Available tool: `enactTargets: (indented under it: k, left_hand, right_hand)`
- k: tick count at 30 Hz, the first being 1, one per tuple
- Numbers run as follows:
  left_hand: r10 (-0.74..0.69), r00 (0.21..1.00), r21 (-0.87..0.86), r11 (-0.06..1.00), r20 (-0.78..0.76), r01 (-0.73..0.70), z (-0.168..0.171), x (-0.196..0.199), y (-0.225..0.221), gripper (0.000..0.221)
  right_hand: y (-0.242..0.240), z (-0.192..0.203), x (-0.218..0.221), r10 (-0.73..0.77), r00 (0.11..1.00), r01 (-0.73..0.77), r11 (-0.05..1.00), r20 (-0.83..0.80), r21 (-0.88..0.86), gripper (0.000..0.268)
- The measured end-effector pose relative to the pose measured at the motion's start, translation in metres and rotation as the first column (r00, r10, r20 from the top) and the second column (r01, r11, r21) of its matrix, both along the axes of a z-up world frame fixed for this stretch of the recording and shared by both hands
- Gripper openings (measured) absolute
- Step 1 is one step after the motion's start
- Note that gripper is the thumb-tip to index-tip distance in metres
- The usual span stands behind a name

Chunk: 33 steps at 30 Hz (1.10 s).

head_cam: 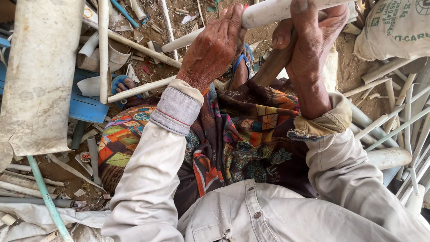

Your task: The person uses a hacksaw to cut through a white PVC pipe while sitting on the ground. They hold the pipe steady with one hand and repeatedly saw through the material, eventually detaching a segment.

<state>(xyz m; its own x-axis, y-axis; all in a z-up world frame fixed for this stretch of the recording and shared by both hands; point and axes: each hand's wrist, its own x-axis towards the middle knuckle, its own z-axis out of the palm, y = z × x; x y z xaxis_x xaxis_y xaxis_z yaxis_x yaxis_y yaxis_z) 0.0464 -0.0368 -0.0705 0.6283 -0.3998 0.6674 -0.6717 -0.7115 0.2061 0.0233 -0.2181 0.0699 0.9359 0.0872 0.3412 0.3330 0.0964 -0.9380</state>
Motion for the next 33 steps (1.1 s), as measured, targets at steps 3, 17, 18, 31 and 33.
enactTargets:
  k: [3,17,18,31,33]
  left_hand:
    - [-0.001,0.999,-0.034,0.999,-0.052,0.0,-0.004,0.0,-0.002,0.046]
    - [-0.136,0.973,-0.274,0.958,-0.184,0.082,-0.019,-0.005,-0.001,0.056]
    - [-0.159,0.968,-0.294,0.951,-0.193,0.097,-0.021,-0.004,0.001,0.056]
    - [-0.29,0.873,-0.633,0.774,-0.393,-0.028,0.0,-0.012,0.024,0.043]
    - [-0.477,0.752,-0.651,0.754,-0.455,0.084,0.003,0.002,0.045,0.04]
  right_hand:
    - [0.001,-0.001,-0.004,-0.012,0.999,0.013,0.999,0.031,-0.034,0.02]
    - [0.004,0.001,-0.007,-0.016,1.0,0.016,0.999,0.011,-0.033,0.02]
    - [0.006,0.001,-0.007,-0.013,1.0,0.014,0.999,0.015,-0.033,0.02]
    - [0.032,0.015,-0.016,0.13,0.99,-0.121,0.982,0.062,-0.143,0.028]
    - [0.027,0.027,-0.013,0.184,0.983,-0.178,0.969,0.017,-0.174,0.03]
